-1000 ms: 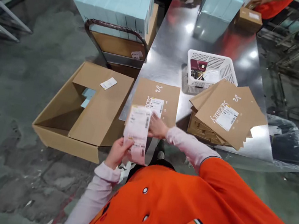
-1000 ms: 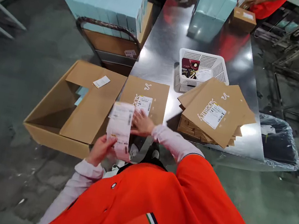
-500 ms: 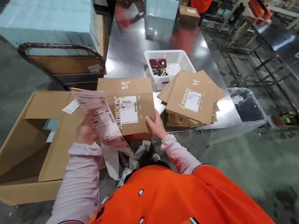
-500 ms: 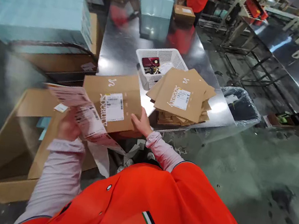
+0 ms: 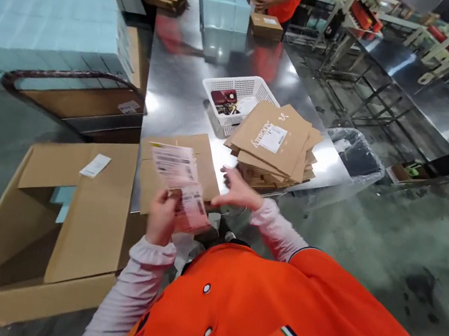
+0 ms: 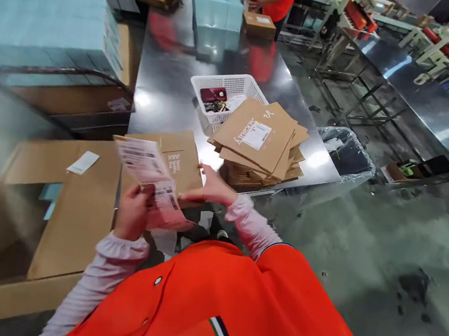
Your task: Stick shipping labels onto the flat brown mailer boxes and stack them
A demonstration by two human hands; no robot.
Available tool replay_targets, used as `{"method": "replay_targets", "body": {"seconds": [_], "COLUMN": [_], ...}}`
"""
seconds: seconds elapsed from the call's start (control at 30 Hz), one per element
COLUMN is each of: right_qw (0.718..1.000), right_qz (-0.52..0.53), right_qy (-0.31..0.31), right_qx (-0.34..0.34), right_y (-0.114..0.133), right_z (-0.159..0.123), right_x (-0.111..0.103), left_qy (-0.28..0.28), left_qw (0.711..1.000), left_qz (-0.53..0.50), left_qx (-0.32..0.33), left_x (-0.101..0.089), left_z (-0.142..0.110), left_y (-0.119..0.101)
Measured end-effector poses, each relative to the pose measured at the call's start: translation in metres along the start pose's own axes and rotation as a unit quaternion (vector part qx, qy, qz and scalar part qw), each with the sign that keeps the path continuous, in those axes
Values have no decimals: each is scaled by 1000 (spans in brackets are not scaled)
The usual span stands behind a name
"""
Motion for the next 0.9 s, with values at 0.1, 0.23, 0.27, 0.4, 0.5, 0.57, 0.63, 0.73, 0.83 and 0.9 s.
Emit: {"method": "replay_targets", "body": {"seconds": [0.1, 0.23, 0.27, 0.4, 0.5, 0.57, 0.63, 0.73, 0.83, 0.9], "right_qw": [978, 957, 956, 984, 992, 993, 992, 995, 998, 991], "right_qz": [207, 277, 274, 154, 82, 78, 92, 73, -45, -133], "right_qy": [-3, 87, 102, 82, 83, 84, 87, 59, 16, 25], "right_qx": [-5, 19, 13, -22, -41, -18, 3, -24, -33, -10], "right_y": [24, 33, 34, 32, 29, 19, 6, -14, -38, -55], "right_z": [-11, -11, -3, 31, 38, 37, 41, 68, 110, 135], "right_x": [85, 117, 113, 91, 92, 101, 112, 124, 130, 136], "left_qy": [14, -43, -49, -45, -116, -181, -206, -139, -66, -51], "left_qw": [1000, 997, 996, 995, 991, 982, 977, 982, 970, 958], "left_qz": [-6, -68, -72, -84, -70, -55, -61, -105, -145, -149], "left_qx": [12, 20, 8, -21, -10, -1, -9, -78, -185, -238], "left_x": [10, -16, -22, -27, -26, -26, -25, -18, -19, -26], "left_z": [-6, 1, 2, 2, 0, 0, 6, 23, 26, 11], "left_y": [0, 1, 6, 31, 46, 54, 63, 89, 130, 160]}}
Point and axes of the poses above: each hand's wrist, its own z-axis towards the middle knuckle, its own x-axis out of the palm, y = z × x, the point moved 7 cm from there along z, towards the middle knuckle, and after that the axes turned 11 degrees about -x, right-handed, at the moved point
